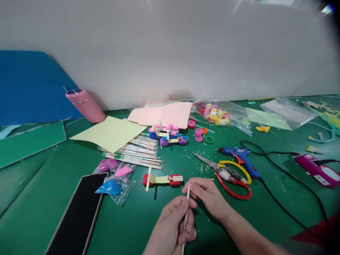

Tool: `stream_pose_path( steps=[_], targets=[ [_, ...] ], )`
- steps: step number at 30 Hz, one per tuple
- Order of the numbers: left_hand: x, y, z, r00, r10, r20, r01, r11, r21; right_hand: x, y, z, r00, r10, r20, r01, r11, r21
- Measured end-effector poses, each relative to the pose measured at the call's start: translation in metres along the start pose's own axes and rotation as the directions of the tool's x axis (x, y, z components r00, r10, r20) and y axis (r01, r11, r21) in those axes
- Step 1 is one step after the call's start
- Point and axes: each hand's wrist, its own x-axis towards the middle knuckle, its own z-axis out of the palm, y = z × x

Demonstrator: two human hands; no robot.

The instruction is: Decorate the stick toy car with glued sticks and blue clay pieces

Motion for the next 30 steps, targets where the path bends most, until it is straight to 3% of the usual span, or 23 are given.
stream_pose_path(
  steps=[17,19,21,23,26,30],
  targets=[
    [-0.005,-0.003,-0.001,0.998,0.024,-0.065,-0.02,0.998,0.065,-0.001,-0.003,0.005,0.998,-0.063,0.003,0.062,0.984,-0.168],
    [-0.006,-0.001,-0.002,0.995,0.033,-0.098,-0.022,0.994,0.107,-0.001,-0.003,0.006,0.997,-0.072,-0.006,0.069,0.979,-0.189],
    [-0.009,0.003,-0.003,0.989,0.069,-0.133,-0.032,0.965,0.259,-0.001,-0.002,0.006,0.996,-0.078,-0.033,0.07,0.976,-0.205],
    [-0.016,0.012,-0.005,0.972,0.185,-0.144,-0.081,0.842,0.534,-0.001,0.001,0.004,0.993,-0.083,-0.081,0.064,0.974,-0.217],
    [-0.028,0.028,-0.014,0.904,0.427,-0.03,-0.17,0.422,0.891,0.0,0.006,0.0,0.983,-0.094,-0.159,0.055,0.971,-0.234],
    [-0.038,0.043,-0.036,0.849,0.505,0.154,-0.12,-0.098,0.988,0.001,0.008,-0.002,0.975,-0.093,-0.201,0.04,0.966,-0.255]
  ],
)
